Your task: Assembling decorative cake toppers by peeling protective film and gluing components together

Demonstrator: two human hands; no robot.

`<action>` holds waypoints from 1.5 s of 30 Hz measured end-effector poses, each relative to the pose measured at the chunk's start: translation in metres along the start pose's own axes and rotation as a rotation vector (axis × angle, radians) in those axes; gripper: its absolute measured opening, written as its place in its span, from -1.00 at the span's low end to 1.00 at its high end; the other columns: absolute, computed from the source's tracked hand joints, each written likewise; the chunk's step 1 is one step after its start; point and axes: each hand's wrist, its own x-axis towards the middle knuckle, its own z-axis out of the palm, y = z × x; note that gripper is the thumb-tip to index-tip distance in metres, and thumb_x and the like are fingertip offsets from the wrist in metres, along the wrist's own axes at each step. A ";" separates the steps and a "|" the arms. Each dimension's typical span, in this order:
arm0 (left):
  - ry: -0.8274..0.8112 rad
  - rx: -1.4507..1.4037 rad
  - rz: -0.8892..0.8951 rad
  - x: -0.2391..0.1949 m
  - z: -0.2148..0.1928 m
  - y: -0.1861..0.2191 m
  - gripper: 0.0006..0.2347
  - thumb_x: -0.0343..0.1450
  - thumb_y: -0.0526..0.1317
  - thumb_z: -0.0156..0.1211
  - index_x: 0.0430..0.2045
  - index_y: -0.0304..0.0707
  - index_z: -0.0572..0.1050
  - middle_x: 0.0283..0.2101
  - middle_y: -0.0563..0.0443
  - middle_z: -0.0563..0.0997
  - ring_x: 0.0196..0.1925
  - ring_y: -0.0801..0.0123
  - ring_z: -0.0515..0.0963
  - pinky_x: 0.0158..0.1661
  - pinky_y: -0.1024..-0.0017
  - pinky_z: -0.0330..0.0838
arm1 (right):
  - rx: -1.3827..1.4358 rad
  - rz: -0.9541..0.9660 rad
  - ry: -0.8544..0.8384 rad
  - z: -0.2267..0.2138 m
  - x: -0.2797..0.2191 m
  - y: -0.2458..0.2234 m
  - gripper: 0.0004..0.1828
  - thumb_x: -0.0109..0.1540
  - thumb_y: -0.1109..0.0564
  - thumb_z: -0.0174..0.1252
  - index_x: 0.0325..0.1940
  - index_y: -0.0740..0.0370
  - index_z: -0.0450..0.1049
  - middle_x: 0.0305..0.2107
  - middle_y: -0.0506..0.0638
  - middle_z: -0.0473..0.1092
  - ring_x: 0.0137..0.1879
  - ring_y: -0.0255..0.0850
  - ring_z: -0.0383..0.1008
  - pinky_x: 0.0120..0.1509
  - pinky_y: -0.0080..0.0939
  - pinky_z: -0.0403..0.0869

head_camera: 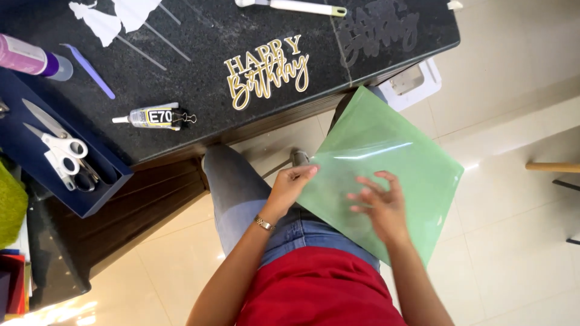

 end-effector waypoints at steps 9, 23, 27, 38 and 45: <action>-0.265 -0.267 0.008 -0.037 -0.035 -0.011 -0.37 0.42 -0.46 0.22 0.44 -0.04 0.23 0.07 -0.23 0.61 -0.04 0.22 0.66 -0.10 0.26 0.71 | 0.077 -0.009 -0.077 -0.083 0.025 0.020 -0.54 0.26 0.32 0.15 0.21 -0.03 0.44 -0.09 0.25 0.56 -0.25 0.23 0.66 -0.45 0.03 0.69; -0.103 -0.360 0.007 -0.046 -0.038 -0.046 -0.66 0.49 -0.43 0.12 0.19 -0.42 0.47 0.03 -0.40 0.63 -0.04 0.08 0.68 -0.06 0.15 0.70 | -0.022 0.078 -0.106 -0.043 0.010 0.009 -0.52 0.25 0.35 0.16 0.26 0.14 0.40 -0.08 0.31 0.55 -0.25 0.21 0.66 -0.42 -0.01 0.71; -0.165 -0.326 0.026 -0.042 -0.042 -0.070 -0.62 0.48 -0.46 0.13 0.23 -0.34 0.45 0.10 -0.34 0.60 0.00 0.15 0.66 0.00 0.13 0.67 | -0.090 0.084 -0.089 -0.030 0.004 0.004 -0.51 0.26 0.35 0.15 0.28 0.19 0.38 -0.06 0.35 0.53 -0.24 0.21 0.65 -0.40 0.00 0.70; -0.162 -0.324 0.044 -0.043 -0.042 -0.064 -0.60 0.45 -0.51 0.09 0.23 -0.40 0.44 0.02 -0.34 0.63 -0.07 0.19 0.67 -0.06 0.16 0.70 | -0.165 0.089 -0.073 -0.031 -0.001 0.002 -0.54 0.27 0.35 0.14 0.27 0.23 0.39 -0.06 0.34 0.53 -0.24 0.15 0.66 -0.39 -0.05 0.70; -0.156 -0.330 0.047 -0.040 -0.042 -0.072 -0.59 0.44 -0.52 0.06 0.24 -0.38 0.45 0.01 -0.36 0.63 -0.07 0.16 0.67 -0.06 0.11 0.69 | -0.137 0.090 -0.059 -0.034 -0.002 0.006 -0.55 0.28 0.35 0.15 0.27 0.22 0.38 -0.05 0.33 0.53 -0.23 0.16 0.66 -0.39 -0.06 0.70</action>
